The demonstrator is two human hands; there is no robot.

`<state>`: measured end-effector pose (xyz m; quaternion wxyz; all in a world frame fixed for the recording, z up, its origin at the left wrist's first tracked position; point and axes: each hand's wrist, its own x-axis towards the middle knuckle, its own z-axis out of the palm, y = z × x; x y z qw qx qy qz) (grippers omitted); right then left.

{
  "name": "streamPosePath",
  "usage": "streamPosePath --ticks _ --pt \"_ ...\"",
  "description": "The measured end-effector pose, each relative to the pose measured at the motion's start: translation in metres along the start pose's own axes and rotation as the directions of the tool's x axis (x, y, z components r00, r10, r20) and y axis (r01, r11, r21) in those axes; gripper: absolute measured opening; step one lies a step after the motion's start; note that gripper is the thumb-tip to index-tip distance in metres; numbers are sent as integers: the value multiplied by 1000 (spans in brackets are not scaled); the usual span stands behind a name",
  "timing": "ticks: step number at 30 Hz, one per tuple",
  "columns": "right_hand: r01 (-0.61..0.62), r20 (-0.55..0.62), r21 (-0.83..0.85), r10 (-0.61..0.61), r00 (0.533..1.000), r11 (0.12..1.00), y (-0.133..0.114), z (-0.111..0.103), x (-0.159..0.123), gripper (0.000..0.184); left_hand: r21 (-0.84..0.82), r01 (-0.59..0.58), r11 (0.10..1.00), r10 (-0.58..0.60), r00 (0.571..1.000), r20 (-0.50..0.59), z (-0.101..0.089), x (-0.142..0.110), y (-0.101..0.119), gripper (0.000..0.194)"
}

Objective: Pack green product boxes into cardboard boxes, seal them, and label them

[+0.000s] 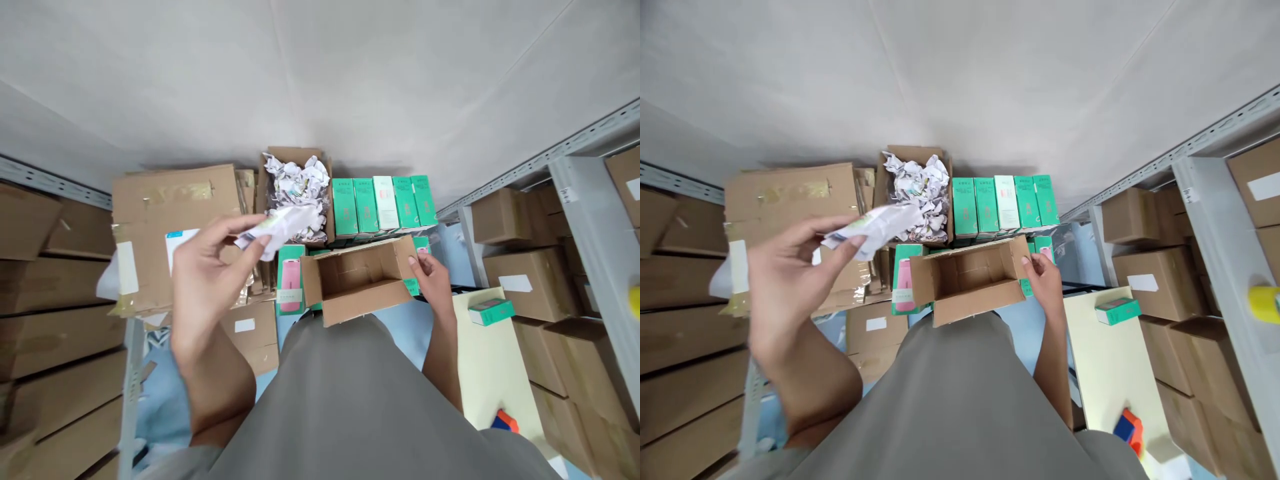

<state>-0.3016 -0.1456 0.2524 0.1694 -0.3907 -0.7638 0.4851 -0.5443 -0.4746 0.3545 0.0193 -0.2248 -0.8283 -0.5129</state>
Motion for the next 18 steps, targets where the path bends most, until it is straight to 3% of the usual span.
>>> streamPosePath --ticks 2,4,7,10,14,18 --pt "101 -155 -78 -112 981 992 -18 -2 -9 49 -147 54 988 -39 995 97 9 -17 15 24" --pt "239 -259 -127 -265 929 963 -43 -3 -23 35 -227 117 967 -71 977 202 24 -29 25 22" --pt "426 -12 -9 -426 905 905 -75 1 -42 30 -286 227 931 -116 927 357 52 -41 33 26" --pt "414 179 137 -433 883 900 -83 13 -51 46 -299 305 904 -145 878 456 77 -51 39 37" --pt "290 265 243 -351 898 926 -66 19 -48 44 -279 305 911 -156 878 452 95 -62 44 43" --pt "278 244 165 -312 918 947 -46 7 -40 37 -214 275 937 -164 891 424 104 -70 37 40"
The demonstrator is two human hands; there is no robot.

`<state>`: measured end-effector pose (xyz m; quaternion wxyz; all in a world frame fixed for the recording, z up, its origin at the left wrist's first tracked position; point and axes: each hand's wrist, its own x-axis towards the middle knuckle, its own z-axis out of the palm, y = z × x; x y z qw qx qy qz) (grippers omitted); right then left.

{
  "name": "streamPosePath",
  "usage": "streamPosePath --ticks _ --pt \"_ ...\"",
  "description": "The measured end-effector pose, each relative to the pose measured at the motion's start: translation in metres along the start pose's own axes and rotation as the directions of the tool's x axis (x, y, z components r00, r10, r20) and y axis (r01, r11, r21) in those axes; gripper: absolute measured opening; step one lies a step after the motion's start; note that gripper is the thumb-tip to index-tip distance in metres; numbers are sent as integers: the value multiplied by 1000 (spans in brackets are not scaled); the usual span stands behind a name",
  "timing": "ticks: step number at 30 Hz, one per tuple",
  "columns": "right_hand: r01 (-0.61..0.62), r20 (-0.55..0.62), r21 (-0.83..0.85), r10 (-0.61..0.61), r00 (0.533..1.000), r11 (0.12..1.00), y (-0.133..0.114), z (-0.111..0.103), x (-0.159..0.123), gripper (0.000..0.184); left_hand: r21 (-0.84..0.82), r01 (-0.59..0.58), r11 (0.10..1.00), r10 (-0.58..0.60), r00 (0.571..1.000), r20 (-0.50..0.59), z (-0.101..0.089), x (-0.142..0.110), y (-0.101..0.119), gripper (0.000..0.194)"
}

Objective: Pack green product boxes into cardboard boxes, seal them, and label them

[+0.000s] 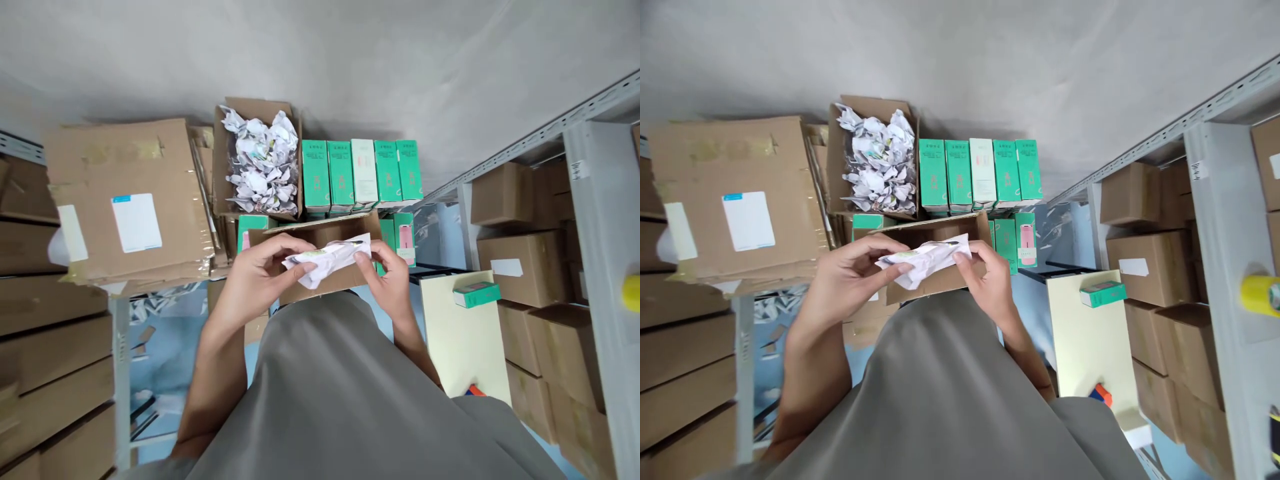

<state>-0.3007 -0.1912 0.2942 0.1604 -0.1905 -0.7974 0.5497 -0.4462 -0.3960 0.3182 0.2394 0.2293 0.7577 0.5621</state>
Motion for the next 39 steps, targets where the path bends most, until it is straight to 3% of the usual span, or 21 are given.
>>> streamPosePath --ticks 5,10,13,16,20,24,28,31,35,39 --pt "-44 -59 -66 40 997 997 14 -12 -3 25 233 -51 971 61 997 -36 13 4 -17 27" --pt "-41 -112 -167 22 993 985 14 -16 -8 29 369 -32 929 55 997 -53 18 3 -29 40" --pt "-33 -129 -188 8 992 982 8 -18 -10 26 338 -42 940 77 993 -92 6 2 -33 35" --pt "-45 -168 -226 7 986 973 2 -17 -9 24 323 -42 946 115 970 -213 -20 12 -40 28" --pt "-95 -254 -281 22 967 955 -2 -12 -7 28 384 26 923 116 933 -341 -68 51 -61 28" --pt "-161 -360 -322 36 932 933 -3 -5 -5 31 449 100 888 39 956 -290 -99 110 -102 33" --pt "-242 -438 -301 91 894 922 -6 2 -5 38 513 95 853 30 973 -230 -99 165 -136 57" --pt "-291 -470 -267 139 872 919 -10 8 -7 41 514 63 855 55 976 -210 -88 196 -144 70" --pt "-324 -491 -243 172 854 914 -14 15 -9 42 497 88 863 13 980 -198 -80 218 -140 46" --pt "-336 -503 -234 182 845 912 -14 16 -11 43 496 92 864 29 973 -231 -88 212 -129 32"
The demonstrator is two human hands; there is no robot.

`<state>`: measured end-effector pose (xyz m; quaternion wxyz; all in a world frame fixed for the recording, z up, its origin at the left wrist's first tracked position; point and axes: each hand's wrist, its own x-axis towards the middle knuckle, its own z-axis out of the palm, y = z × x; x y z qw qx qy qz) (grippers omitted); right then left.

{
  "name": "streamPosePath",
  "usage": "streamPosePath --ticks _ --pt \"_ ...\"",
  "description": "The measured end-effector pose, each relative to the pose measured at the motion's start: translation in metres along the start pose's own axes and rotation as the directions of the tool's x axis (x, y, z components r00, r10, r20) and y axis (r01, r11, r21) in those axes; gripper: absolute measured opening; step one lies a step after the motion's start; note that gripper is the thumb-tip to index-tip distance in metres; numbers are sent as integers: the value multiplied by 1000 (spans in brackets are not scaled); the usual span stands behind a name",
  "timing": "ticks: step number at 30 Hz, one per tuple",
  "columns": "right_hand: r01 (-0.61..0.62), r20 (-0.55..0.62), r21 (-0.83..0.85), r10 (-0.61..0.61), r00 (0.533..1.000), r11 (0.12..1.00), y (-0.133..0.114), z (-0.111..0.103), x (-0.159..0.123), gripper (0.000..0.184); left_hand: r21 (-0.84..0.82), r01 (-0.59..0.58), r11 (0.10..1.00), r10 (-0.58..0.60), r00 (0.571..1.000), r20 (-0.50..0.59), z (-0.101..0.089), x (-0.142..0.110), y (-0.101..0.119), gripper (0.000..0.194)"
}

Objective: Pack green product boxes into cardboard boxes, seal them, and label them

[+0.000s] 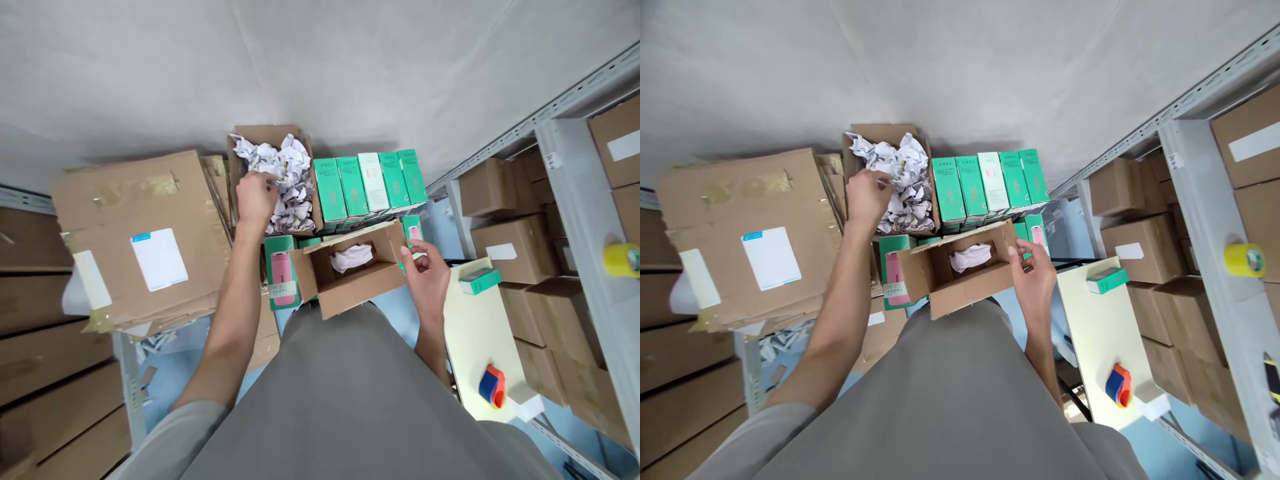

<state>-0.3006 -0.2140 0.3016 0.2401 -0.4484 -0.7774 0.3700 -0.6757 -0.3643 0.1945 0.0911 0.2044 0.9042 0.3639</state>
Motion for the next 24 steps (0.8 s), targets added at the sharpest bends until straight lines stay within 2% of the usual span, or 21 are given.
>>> streamPosePath --ticks 3,5,8,10,11,13,15,18,21,24 --pt "3 9 11 -3 1000 1000 2 0 2 40 -60 -12 998 6 996 -93 -25 -23 10 28" --pt "22 25 21 -23 999 1000 3 0 5 37 -194 -49 980 18 987 -158 -47 -50 25 25" --pt "68 78 46 -72 994 997 2 2 9 35 -406 -226 885 120 955 -270 -78 -102 57 14" --pt "109 128 86 -120 985 990 0 4 12 34 -461 -314 830 203 940 -275 -90 -137 80 3" --pt "130 158 115 -148 976 985 -1 5 14 34 -473 -352 808 250 931 -266 -92 -153 89 6" --pt "162 240 185 -204 949 969 -4 7 16 32 -493 -355 794 297 935 -195 -89 -178 102 11" --pt "174 345 238 -251 904 956 -6 10 18 31 -469 -335 817 330 939 -97 -78 -195 107 10" --pt "191 487 247 -292 823 950 -3 11 21 30 -302 -306 903 342 937 71 -60 -209 105 15" --pt "229 549 224 -317 773 947 4 12 24 29 -112 -294 949 311 930 195 -49 -217 100 26" --pt "251 561 221 -333 758 942 13 13 27 26 5 -306 952 297 929 221 -42 -223 95 30"
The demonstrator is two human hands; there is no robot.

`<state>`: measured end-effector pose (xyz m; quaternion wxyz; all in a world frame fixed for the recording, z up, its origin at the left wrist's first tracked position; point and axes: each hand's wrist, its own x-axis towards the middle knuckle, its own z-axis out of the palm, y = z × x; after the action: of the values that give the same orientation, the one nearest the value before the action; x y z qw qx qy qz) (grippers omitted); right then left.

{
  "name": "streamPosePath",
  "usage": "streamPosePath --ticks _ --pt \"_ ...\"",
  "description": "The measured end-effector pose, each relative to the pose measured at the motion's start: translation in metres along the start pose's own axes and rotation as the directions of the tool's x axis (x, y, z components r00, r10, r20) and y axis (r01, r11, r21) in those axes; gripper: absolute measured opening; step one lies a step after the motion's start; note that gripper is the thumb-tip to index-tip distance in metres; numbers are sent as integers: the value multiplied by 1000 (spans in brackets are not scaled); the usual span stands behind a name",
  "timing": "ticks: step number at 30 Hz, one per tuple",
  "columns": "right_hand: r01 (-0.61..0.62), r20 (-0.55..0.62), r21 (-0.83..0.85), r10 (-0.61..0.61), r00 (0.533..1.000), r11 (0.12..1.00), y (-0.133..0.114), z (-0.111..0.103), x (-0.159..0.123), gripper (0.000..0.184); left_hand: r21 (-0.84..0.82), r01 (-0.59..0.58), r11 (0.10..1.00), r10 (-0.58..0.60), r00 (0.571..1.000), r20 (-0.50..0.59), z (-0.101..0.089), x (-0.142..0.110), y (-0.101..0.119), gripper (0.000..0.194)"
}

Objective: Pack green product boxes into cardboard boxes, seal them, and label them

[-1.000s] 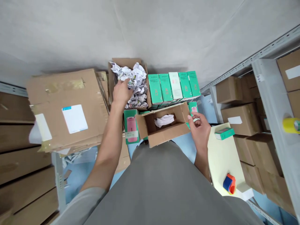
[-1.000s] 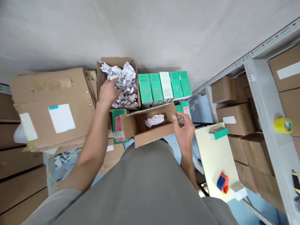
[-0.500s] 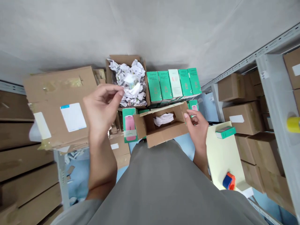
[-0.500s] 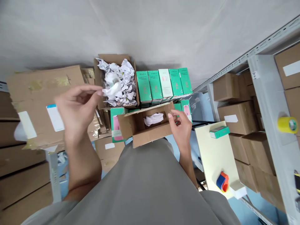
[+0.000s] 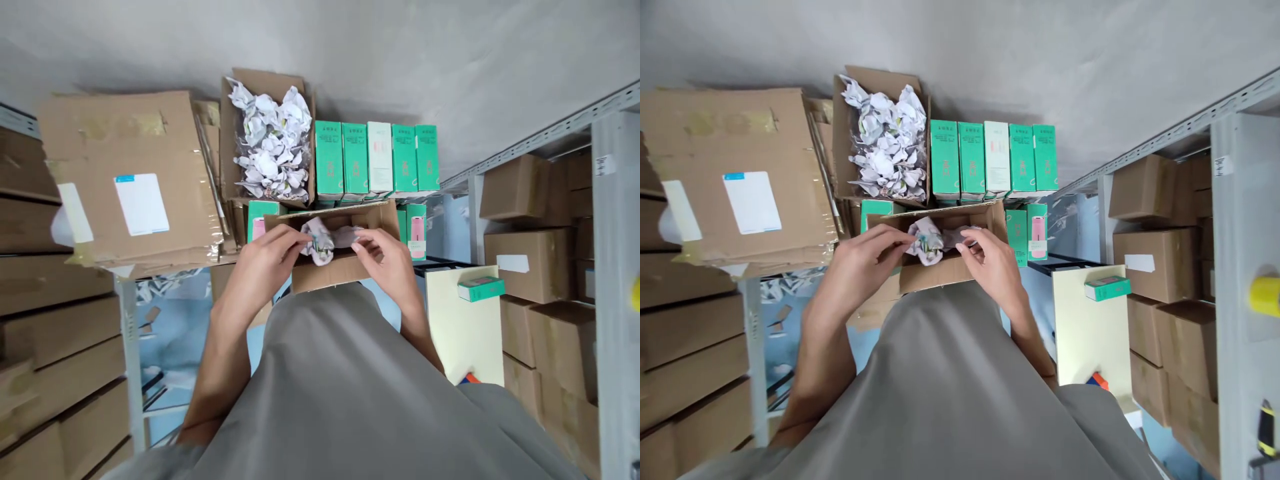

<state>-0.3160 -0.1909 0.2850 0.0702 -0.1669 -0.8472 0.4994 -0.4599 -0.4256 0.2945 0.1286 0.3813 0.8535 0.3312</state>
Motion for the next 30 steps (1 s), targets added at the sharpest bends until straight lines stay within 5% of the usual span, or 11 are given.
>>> streamPosePath --ticks 7,11,14,18,22,26,30 --pt "69 -60 -69 -73 995 995 3 -7 1 21 103 34 994 -21 993 -118 11 -10 -3 28" --pt "52 -210 -176 -89 974 983 -3 -15 -2 17 78 116 990 -84 940 -331 4 -20 -1 26" --pt "-1 -326 -278 -93 941 961 -4 -20 -4 16 44 206 978 -174 907 -384 -1 -26 -7 32" --pt "-149 -427 -392 -36 904 908 9 -23 -4 24 -2 351 937 -336 897 -288 0 -30 -24 46" --pt "-303 -429 -380 124 895 874 19 -22 -10 22 28 472 881 -470 881 -51 -3 -30 -38 40" --pt "-404 -502 -270 230 834 874 12 -17 -31 27 28 428 903 -429 901 62 -12 -27 -36 33" --pt "-491 -649 -109 313 694 864 5 -12 -71 34 -134 325 936 -313 944 104 -16 -17 -28 34"
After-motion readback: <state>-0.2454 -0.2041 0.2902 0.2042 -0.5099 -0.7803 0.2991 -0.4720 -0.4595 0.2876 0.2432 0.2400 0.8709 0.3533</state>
